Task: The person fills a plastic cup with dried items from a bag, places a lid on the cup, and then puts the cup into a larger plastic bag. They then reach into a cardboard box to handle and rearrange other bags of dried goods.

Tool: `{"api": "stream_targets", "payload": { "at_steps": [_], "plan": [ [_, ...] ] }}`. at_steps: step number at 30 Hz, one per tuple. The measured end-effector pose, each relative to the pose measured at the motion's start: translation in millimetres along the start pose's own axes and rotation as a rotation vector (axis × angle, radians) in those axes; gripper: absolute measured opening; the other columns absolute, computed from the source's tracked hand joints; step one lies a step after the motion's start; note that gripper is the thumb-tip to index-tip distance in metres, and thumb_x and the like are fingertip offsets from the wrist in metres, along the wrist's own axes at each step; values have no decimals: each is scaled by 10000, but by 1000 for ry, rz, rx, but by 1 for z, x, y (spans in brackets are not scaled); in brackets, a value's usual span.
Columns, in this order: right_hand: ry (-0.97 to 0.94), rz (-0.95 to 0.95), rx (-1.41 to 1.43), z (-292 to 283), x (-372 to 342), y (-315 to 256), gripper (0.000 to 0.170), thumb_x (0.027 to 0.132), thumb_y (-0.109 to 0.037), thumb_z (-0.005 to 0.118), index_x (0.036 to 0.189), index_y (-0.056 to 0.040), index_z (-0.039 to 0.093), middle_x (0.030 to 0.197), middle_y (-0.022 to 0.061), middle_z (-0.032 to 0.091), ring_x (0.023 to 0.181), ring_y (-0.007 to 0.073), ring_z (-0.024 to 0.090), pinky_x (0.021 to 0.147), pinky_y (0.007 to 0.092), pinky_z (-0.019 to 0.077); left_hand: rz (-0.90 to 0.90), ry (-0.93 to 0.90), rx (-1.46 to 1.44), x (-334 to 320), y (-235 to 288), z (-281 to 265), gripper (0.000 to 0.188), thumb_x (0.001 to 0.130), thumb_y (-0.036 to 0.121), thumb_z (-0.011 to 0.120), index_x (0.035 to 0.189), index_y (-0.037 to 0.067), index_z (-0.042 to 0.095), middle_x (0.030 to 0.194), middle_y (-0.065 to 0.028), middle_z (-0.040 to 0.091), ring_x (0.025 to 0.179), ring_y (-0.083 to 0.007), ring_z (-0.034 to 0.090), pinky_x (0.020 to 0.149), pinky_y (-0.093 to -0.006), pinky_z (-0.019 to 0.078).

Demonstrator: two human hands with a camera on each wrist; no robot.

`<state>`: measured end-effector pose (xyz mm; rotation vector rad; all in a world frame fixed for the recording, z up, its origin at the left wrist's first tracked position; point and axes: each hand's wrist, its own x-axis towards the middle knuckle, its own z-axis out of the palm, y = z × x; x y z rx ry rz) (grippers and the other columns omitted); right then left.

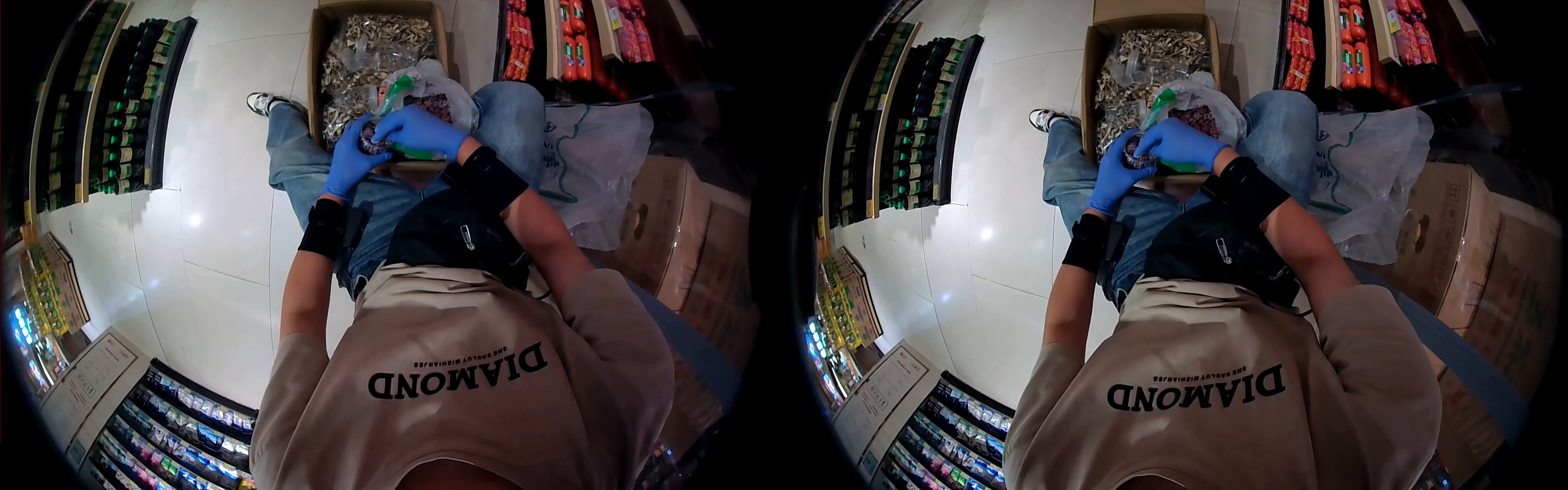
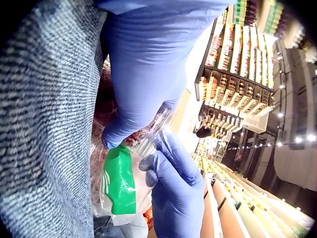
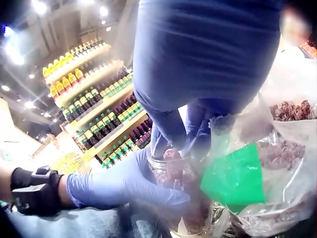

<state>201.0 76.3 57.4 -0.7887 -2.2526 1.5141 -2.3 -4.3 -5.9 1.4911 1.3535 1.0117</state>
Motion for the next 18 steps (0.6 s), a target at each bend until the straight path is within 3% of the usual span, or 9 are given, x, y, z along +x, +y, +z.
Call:
{"api": "stream_targets", "payload": {
  "at_steps": [5,7,8,11,13,17,18],
  "plan": [
    [74,26,-7,1,2,1,268,871,-12,618,1097,-58,756,1043,143,757,957,270,730,890,339,548,33,11,28,0,4,-1,875,612,177,913,1388,26,541,1301,-195,608,1217,-307,603,1055,-394,477],
    [244,87,72,3,5,2,202,865,-20,620,1020,-29,748,992,149,752,945,270,729,862,345,552,43,17,92,-1,9,-1,810,663,103,897,1383,10,538,1295,-145,623,1188,-226,611,1039,-357,486],
    [243,87,73,1,4,5,202,865,-20,620,1020,-29,748,992,149,752,945,270,729,862,345,552,42,18,92,-2,8,-1,810,663,103,897,1383,10,538,1295,-145,623,1188,-226,611,1039,-357,486],
    [303,114,-9,-14,3,20,147,865,-99,637,944,-6,719,925,162,735,885,286,721,810,373,553,63,24,75,-1,7,-2,818,659,109,903,1384,5,537,1304,-147,621,1195,-228,610,1044,-357,484],
    [212,336,-241,-19,0,43,145,897,-117,604,955,-34,708,897,156,715,812,259,695,734,377,522,41,17,75,-1,9,-2,824,658,115,907,1385,1,536,1309,-148,620,1199,-228,609,1046,-352,482],
    [118,354,-520,-8,-17,89,167,892,-147,592,944,-41,710,899,179,706,833,333,673,776,429,524,64,21,66,0,8,-1,823,660,123,909,1386,6,538,1306,-145,621,1202,-225,607,1045,-351,482],
    [224,279,-550,-1,-20,101,169,888,-153,588,936,-49,712,920,195,692,858,366,656,800,454,517,62,19,72,0,10,-1,823,659,125,910,1385,9,540,1308,-144,621,1201,-225,609,1045,-351,483]
  ]
}}
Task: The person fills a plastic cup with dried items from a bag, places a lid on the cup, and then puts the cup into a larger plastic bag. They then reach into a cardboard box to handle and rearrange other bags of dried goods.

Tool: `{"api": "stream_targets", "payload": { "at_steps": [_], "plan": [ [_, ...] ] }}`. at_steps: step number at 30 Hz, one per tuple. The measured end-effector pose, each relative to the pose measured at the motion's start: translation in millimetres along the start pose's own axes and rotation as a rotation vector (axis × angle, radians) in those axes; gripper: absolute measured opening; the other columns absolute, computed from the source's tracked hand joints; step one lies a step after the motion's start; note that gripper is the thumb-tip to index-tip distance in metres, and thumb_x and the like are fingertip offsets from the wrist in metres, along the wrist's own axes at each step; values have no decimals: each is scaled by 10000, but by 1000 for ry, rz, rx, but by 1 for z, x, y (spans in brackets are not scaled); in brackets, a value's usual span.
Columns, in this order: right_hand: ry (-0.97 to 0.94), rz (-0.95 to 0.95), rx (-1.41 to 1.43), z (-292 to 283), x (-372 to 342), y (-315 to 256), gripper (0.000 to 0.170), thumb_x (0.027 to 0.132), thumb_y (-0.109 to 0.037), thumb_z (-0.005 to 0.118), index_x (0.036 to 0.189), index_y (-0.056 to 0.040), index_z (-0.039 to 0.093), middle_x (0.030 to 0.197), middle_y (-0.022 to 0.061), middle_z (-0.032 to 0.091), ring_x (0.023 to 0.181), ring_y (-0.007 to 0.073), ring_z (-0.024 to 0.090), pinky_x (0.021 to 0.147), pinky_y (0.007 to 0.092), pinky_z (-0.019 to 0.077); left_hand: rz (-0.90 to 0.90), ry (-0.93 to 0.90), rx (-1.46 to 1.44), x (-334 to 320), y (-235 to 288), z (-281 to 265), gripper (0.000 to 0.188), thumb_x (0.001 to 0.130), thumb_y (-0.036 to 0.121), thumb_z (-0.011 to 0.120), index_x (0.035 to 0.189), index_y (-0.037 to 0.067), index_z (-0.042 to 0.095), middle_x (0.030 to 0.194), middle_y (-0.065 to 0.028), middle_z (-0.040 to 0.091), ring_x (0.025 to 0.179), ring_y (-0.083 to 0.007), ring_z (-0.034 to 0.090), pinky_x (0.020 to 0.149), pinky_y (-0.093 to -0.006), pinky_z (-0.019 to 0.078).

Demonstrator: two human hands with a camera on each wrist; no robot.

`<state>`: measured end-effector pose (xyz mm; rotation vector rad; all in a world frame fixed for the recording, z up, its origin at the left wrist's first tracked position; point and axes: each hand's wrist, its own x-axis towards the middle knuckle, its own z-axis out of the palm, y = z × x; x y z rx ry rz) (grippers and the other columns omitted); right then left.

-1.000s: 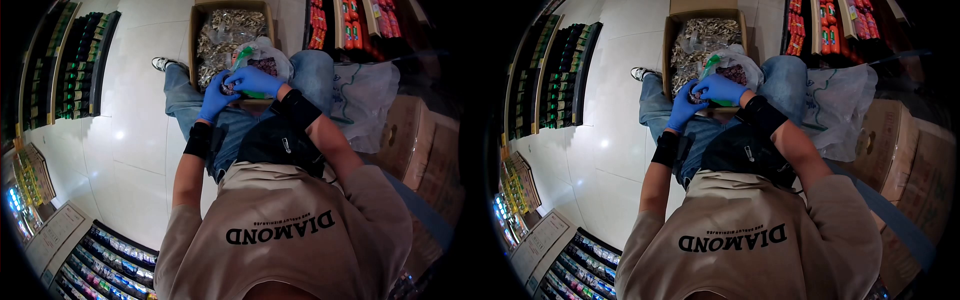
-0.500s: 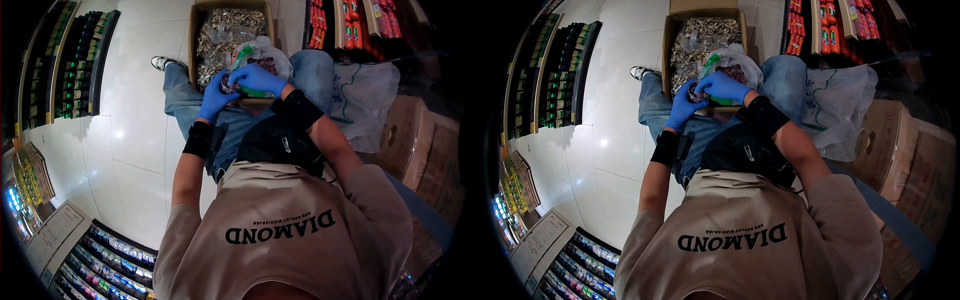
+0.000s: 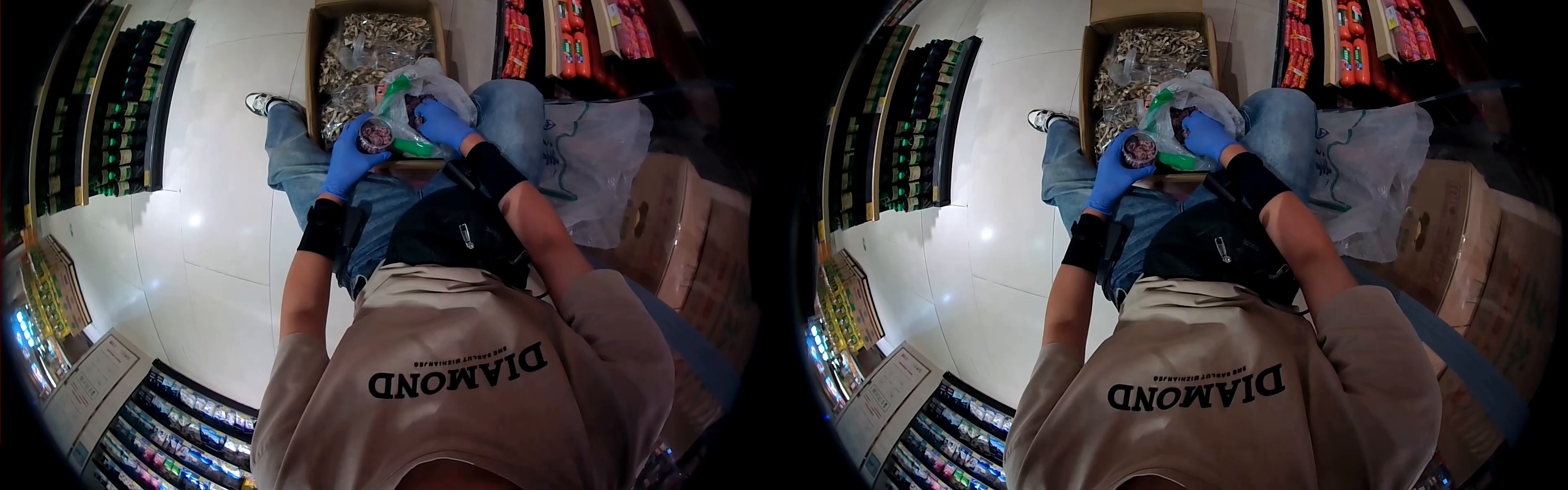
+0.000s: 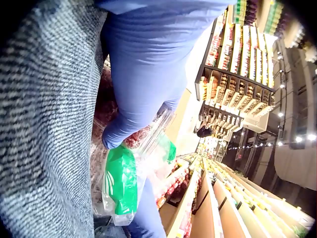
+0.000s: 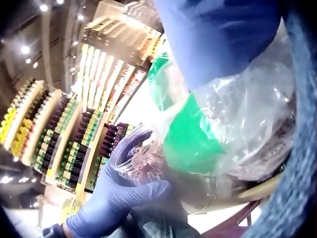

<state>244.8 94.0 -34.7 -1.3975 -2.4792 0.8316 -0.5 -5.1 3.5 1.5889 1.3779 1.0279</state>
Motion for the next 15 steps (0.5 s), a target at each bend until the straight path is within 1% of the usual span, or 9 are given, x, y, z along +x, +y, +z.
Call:
{"api": "stream_targets", "payload": {
  "at_steps": [1,2,4,5,7,10,14,15],
  "plan": [
    [123,-44,-7,10,0,9,171,885,-160,585,927,-56,713,941,212,678,882,400,638,824,478,510,-3,-2,6,0,2,-1,823,658,128,911,1385,13,541,1310,-144,621,1200,-226,610,1045,-351,483],
    [124,-44,-7,9,2,9,171,885,-160,585,927,-56,713,941,212,678,882,400,638,824,478,510,-2,-2,7,0,1,-1,823,658,128,911,1385,13,541,1310,-144,621,1200,-226,610,1045,-351,483],
    [-28,-84,-2,6,6,9,164,876,-164,598,946,-61,704,989,231,649,916,418,627,849,495,500,-11,-1,-2,0,0,0,824,655,127,911,1385,19,543,1319,-146,619,1206,-232,611,1046,-355,484],
    [-26,-83,-3,7,5,10,164,876,-164,598,946,-61,704,989,231,649,916,418,627,849,495,500,-9,-2,-2,0,-2,1,824,655,127,911,1385,19,543,1319,-146,619,1206,-232,611,1046,-355,484],
    [7,-91,26,10,5,11,167,874,-149,599,988,-53,677,1023,229,637,928,423,624,839,489,501,-1,0,-15,0,-7,1,878,621,172,925,1391,15,535,1325,-187,600,1233,-301,596,1066,-388,471],
    [-4,-72,50,-3,2,-1,170,867,-109,603,1017,-44,650,999,221,640,908,413,624,815,474,502,-5,1,-13,0,-2,1,872,621,173,925,1386,16,538,1322,-184,603,1230,-301,598,1063,-387,472],
    [-33,-97,118,5,6,4,183,855,-87,619,1031,-39,627,971,219,637,882,400,625,780,456,501,4,1,-27,0,-2,1,869,622,175,926,1384,19,539,1318,-183,606,1220,-302,604,1055,-386,477],
    [-50,-73,123,6,6,4,216,846,-96,644,1055,-45,625,998,232,646,922,425,629,800,473,507,-5,-1,-19,0,-2,1,869,621,176,926,1384,20,539,1316,-183,608,1215,-302,607,1051,-386,479]
  ]
}}
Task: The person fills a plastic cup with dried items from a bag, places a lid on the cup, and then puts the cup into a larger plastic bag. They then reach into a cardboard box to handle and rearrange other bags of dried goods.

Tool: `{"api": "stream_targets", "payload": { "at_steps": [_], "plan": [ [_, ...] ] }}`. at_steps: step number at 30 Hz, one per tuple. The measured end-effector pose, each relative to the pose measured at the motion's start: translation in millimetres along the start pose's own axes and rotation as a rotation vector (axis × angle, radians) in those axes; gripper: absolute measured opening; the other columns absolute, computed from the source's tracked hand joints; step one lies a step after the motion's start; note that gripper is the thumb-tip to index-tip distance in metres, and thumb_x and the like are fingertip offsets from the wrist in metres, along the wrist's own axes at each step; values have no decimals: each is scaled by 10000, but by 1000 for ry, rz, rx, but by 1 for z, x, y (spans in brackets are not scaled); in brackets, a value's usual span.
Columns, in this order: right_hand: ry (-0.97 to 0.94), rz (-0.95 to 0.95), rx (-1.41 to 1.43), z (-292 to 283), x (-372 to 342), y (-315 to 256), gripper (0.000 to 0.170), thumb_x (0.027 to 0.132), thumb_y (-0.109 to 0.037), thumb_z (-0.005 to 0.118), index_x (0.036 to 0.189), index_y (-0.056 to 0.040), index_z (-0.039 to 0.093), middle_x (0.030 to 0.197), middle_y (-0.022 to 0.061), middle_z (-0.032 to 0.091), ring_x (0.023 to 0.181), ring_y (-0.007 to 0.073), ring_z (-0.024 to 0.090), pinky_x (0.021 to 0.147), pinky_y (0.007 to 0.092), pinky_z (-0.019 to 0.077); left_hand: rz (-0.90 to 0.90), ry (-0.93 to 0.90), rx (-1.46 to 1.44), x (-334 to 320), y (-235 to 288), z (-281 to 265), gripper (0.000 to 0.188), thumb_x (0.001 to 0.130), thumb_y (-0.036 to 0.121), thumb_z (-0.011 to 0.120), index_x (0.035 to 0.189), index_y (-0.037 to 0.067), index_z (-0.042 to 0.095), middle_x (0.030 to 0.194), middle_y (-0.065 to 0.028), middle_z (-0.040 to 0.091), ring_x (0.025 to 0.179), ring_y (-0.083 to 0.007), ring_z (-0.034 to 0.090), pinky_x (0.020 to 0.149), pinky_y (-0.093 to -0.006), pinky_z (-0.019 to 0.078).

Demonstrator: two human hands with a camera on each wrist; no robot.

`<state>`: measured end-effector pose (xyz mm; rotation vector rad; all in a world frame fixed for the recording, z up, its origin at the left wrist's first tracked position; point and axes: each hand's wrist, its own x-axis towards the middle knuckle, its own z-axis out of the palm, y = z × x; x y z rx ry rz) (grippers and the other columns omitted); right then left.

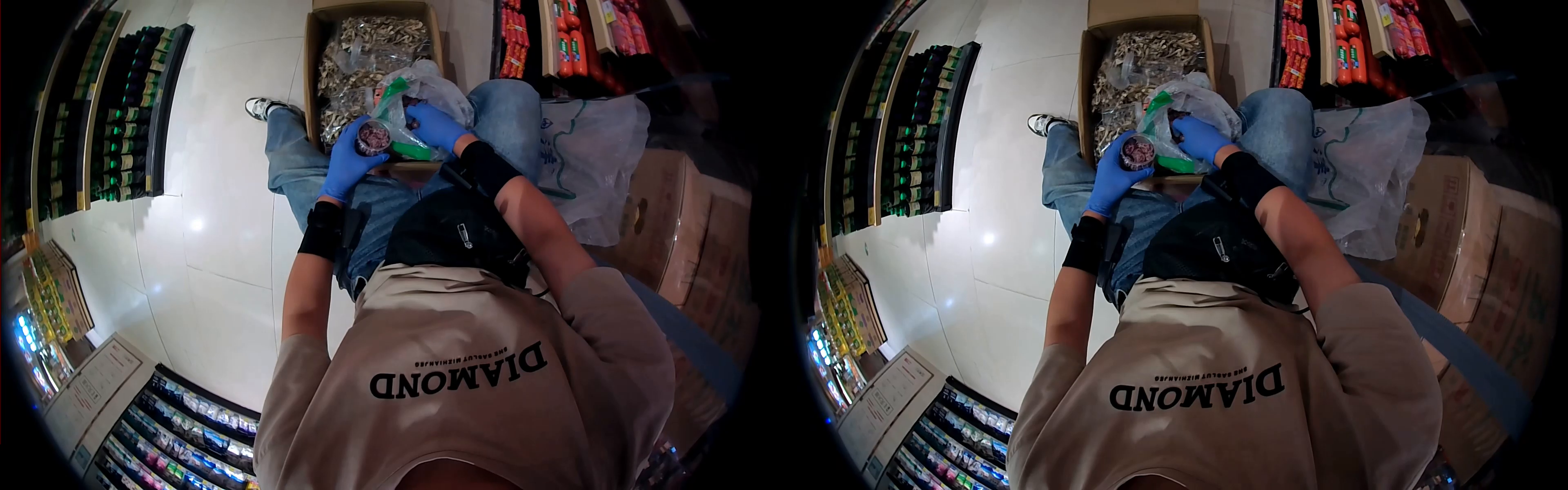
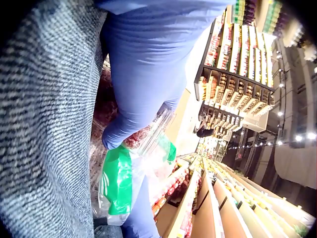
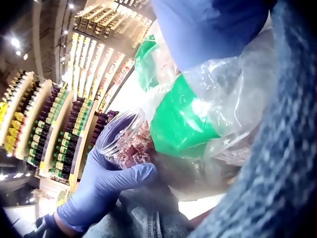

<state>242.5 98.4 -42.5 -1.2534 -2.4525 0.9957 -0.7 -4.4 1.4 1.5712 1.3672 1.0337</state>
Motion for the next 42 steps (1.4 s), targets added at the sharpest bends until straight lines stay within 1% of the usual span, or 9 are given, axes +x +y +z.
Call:
{"api": "stream_targets", "payload": {
  "at_steps": [4,11,13,20,22,25,29,35,42],
  "plan": [
    [-11,77,83,-10,-4,-15,254,845,-95,648,1092,-46,621,1040,255,665,976,451,639,831,497,514,-11,2,20,0,0,0,870,618,179,927,1382,22,541,1312,-182,611,1207,-299,613,1044,-386,483],
    [-21,29,-17,4,0,-2,240,857,-89,616,1092,-45,636,1044,247,674,977,444,647,848,491,520,0,7,36,0,2,0,868,621,194,926,1380,22,542,1311,-187,610,1207,-315,611,1047,-396,482],
    [-33,29,13,8,2,3,234,864,-100,622,1091,-47,642,1059,243,674,984,439,648,855,489,522,8,12,71,0,2,0,807,662,131,912,1376,18,552,1299,-141,625,1187,-232,621,1036,-356,493],
    [-6,21,31,-4,-4,-13,262,885,-123,626,1137,-60,660,1083,240,672,996,434,646,862,488,519,16,13,44,-1,-1,1,798,666,120,909,1371,11,554,1295,-135,626,1184,-220,618,1037,-353,492],
    [-11,24,69,-6,-5,-15,295,893,-121,614,1180,-68,656,1119,241,665,1014,433,641,872,485,515,-9,-1,32,1,-4,0,863,619,202,926,1373,19,549,1314,-190,611,1219,-323,602,1059,-403,470],
    [-26,-90,-31,8,3,6,315,900,-114,609,1209,-56,637,1113,246,661,1028,441,635,884,484,514,-5,3,31,0,-2,0,862,618,201,925,1373,20,550,1314,-190,612,1216,-322,604,1059,-402,470],
    [-40,-92,-58,27,11,26,322,903,-103,608,1219,-38,623,1142,259,637,1060,449,621,910,479,506,-9,0,16,0,-1,0,863,616,201,925,1373,21,550,1316,-190,612,1214,-323,605,1057,-402,471],
    [10,-136,87,23,7,19,285,897,-89,609,1174,-22,626,1209,276,574,1088,451,599,945,465,488,-11,0,33,1,0,0,865,613,187,926,1375,24,549,1312,-188,613,1211,-321,607,1054,-400,473],
    [14,-167,27,20,6,17,267,892,-75,600,1154,-45,646,1081,269,639,1009,448,629,868,476,505,-7,11,-1,0,1,0,856,617,174,925,1371,23,551,1302,-186,620,1195,-312,621,1037,-392,489]
  ]
}}
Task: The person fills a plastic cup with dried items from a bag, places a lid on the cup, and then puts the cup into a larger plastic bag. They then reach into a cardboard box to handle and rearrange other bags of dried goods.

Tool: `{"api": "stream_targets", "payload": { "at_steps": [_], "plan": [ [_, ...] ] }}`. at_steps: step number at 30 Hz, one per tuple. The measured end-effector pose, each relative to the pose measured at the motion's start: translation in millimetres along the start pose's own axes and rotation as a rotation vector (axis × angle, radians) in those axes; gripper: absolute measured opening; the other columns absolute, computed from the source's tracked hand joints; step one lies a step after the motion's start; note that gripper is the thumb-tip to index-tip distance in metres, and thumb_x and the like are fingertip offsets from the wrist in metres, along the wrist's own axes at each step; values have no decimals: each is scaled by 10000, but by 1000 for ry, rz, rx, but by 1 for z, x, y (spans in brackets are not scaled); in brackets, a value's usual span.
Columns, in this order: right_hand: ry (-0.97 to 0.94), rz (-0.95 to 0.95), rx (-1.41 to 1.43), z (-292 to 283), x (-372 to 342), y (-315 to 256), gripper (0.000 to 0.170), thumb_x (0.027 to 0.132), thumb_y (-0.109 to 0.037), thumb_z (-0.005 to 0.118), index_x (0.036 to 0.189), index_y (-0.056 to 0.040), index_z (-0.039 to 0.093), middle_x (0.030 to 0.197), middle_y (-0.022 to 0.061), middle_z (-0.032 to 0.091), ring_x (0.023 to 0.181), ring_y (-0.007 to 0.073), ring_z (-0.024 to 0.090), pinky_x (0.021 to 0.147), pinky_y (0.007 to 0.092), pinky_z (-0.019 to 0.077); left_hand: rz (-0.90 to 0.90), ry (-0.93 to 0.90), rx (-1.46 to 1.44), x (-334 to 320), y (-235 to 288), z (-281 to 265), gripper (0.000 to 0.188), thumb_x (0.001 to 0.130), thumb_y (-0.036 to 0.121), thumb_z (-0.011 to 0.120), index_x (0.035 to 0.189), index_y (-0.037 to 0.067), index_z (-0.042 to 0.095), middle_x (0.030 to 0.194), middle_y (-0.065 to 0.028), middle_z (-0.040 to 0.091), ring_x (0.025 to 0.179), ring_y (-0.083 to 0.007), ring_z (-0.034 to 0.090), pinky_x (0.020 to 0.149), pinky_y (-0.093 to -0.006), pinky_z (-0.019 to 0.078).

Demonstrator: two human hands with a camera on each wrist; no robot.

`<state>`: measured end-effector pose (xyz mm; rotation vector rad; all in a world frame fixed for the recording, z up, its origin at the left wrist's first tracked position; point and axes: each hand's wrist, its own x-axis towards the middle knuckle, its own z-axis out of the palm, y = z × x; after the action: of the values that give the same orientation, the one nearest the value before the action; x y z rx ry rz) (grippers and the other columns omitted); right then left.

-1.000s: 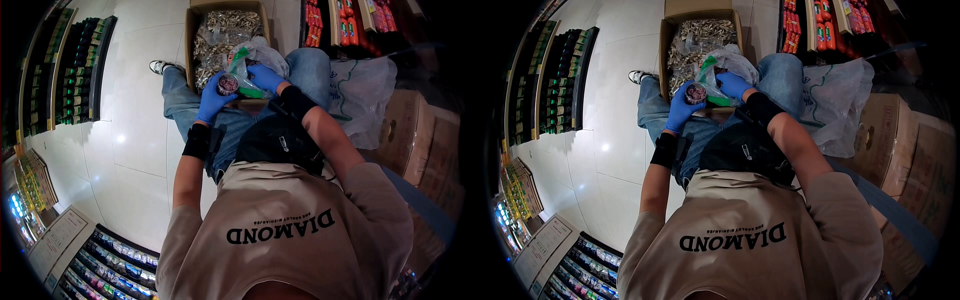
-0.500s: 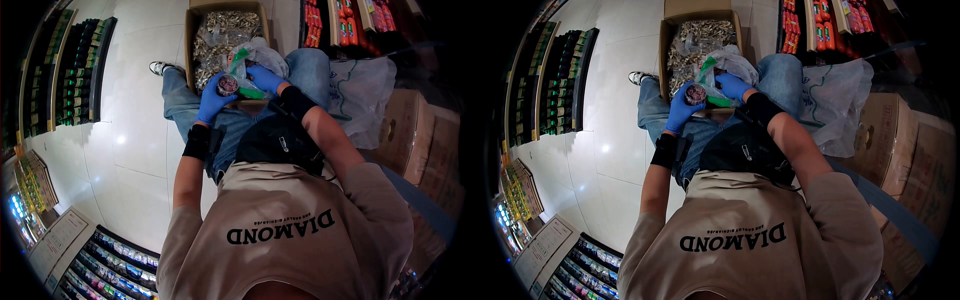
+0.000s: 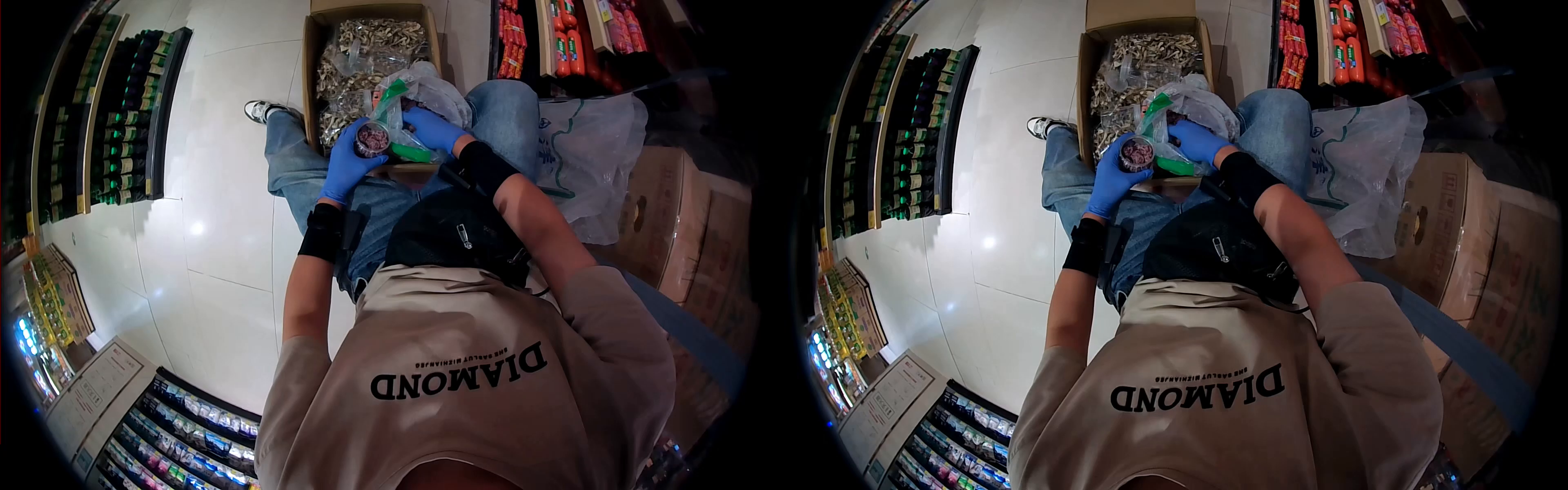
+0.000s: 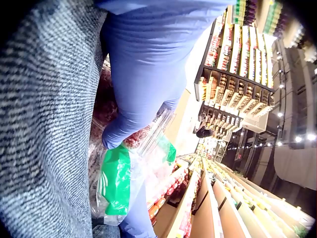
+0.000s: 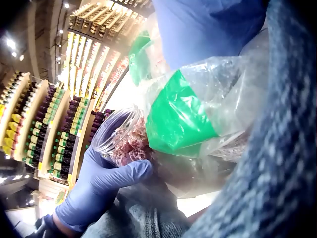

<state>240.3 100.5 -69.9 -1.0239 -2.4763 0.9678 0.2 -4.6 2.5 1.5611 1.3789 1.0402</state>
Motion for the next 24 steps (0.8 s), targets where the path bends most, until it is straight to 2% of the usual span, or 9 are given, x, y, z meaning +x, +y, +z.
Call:
{"api": "stream_targets", "payload": {
  "at_steps": [8,10,14,17,19,20,22,23,24],
  "plan": [
    [7,-54,18,-5,-1,-5,238,881,-74,607,1110,-50,666,1035,254,660,976,437,639,844,481,510,-7,-2,16,0,-2,0,858,612,161,924,1371,18,551,1296,-190,626,1189,-306,627,1033,-391,494],
    [22,-28,12,4,1,5,208,884,-84,614,1082,-41,659,1020,249,659,963,435,639,836,483,506,-13,-19,41,0,2,-1,847,638,107,914,1389,13,534,1303,-136,624,1187,-228,620,1037,-356,495],
    [-1,105,143,-7,-3,-12,173,885,-93,618,1048,-39,642,993,243,652,941,424,637,826,472,502,-10,-13,18,0,3,-1,845,641,111,914,1390,16,534,1306,-135,622,1189,-229,620,1037,-357,495],
    [100,123,126,-21,-6,-27,157,887,-114,643,1021,-34,622,959,242,639,923,434,628,817,469,501,-8,-13,34,0,3,-1,846,641,114,916,1390,17,536,1307,-137,620,1193,-230,617,1038,-357,494],
    [135,264,167,-32,-3,-35,179,903,-143,670,1033,-27,628,938,194,656,870,373,642,790,432,510,-22,-3,12,-1,1,-1,871,613,158,924,1382,16,542,1303,-187,615,1196,-307,617,1042,-388,484],
    [134,262,167,-33,-1,-35,179,903,-143,670,1033,-27,628,938,194,656,870,373,642,790,432,510,-23,-1,13,-1,1,-1,871,613,158,924,1382,16,542,1303,-187,615,1196,-307,617,1042,-388,484],
    [294,348,479,-35,4,-34,242,921,-196,710,1071,-17,647,954,111,682,864,243,654,773,372,518,-6,-3,9,0,0,0,872,613,162,925,1383,19,541,1302,-189,613,1197,-310,613,1044,-392,482],
    [293,348,479,-35,6,-31,242,921,-196,710,1071,-17,647,954,111,682,864,243,654,773,372,518,-7,-2,9,0,0,0,872,613,162,925,1383,19,541,1302,-189,613,1197,-310,613,1044,-392,482],
    [282,347,593,-36,7,-28,255,926,-211,719,1080,-19,658,960,78,686,879,190,646,780,338,518,5,0,27,0,0,0,857,627,144,921,1384,18,540,1299,-164,618,1192,-272,616,1038,-377,489]
  ]
}}
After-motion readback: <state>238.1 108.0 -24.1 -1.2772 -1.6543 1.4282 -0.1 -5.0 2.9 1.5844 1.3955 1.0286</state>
